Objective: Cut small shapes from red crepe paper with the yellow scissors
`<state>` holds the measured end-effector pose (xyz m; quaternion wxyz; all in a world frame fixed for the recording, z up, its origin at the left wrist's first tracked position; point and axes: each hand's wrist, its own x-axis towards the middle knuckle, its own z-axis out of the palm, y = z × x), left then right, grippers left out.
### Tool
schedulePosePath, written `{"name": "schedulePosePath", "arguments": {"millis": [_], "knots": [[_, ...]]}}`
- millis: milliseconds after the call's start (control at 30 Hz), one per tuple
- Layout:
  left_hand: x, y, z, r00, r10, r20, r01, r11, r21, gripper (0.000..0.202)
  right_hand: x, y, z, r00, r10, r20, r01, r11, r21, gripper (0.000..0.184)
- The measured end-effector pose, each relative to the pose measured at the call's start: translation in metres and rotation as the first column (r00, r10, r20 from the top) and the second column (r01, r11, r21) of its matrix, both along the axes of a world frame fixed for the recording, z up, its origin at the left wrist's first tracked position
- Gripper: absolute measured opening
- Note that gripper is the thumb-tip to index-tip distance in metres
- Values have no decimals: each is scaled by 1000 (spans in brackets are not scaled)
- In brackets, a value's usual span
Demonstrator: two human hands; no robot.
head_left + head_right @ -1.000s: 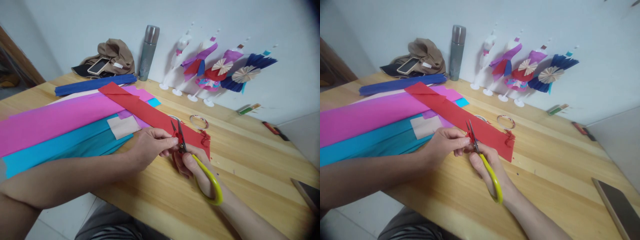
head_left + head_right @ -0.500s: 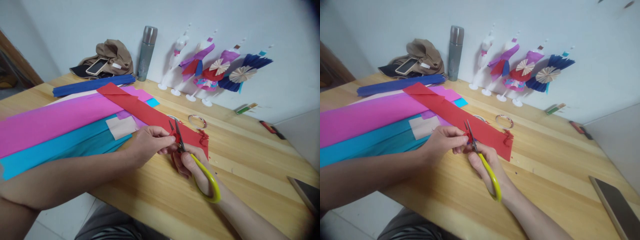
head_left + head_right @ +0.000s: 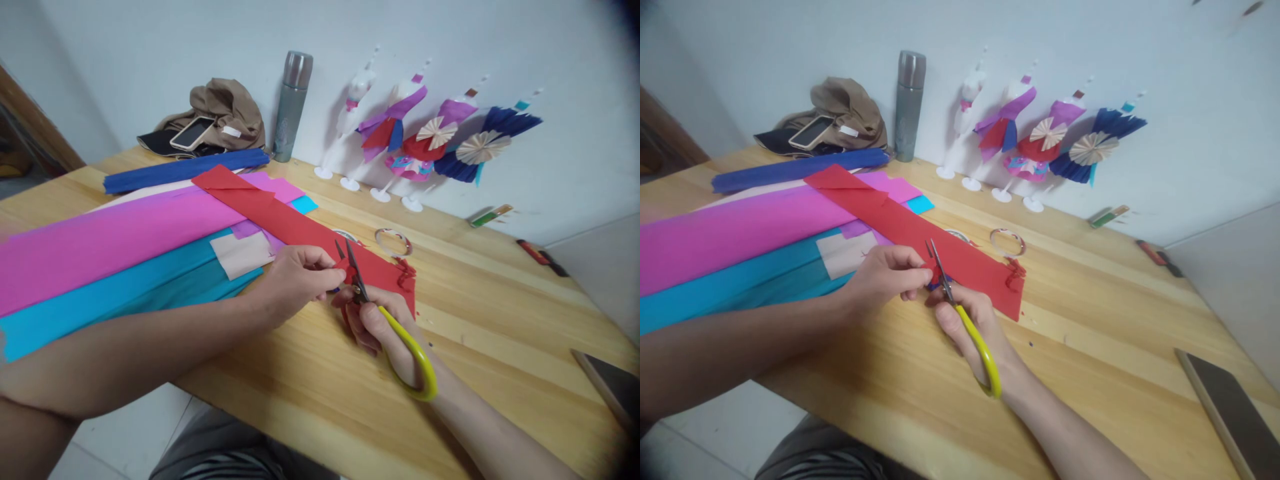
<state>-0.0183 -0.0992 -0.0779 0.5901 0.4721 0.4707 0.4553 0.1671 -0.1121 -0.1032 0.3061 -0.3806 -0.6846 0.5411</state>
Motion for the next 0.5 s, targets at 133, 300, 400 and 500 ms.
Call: {"name": "schedulePosePath", "arguments": {"millis": [133, 300, 400, 500], "knots": [[-1, 1, 1, 1000, -13, -20, 13, 1000, 13, 19, 0, 1, 0, 1000, -2, 11, 2, 1000, -5, 55], [-2, 0, 3, 999, -15, -34, 16, 1000, 7, 19, -2, 0, 2, 1000, -5, 21, 5, 1000, -31, 55], [-2, 0, 3, 999, -13, -41, 13, 1000, 11, 19, -2, 0, 3, 1000, 1, 31, -1, 1000, -20, 56], [-3, 0, 3, 999, -15, -51, 17, 1000, 26, 18, -1, 1, 3, 999, 16, 30, -15, 1000, -15, 54]]}}
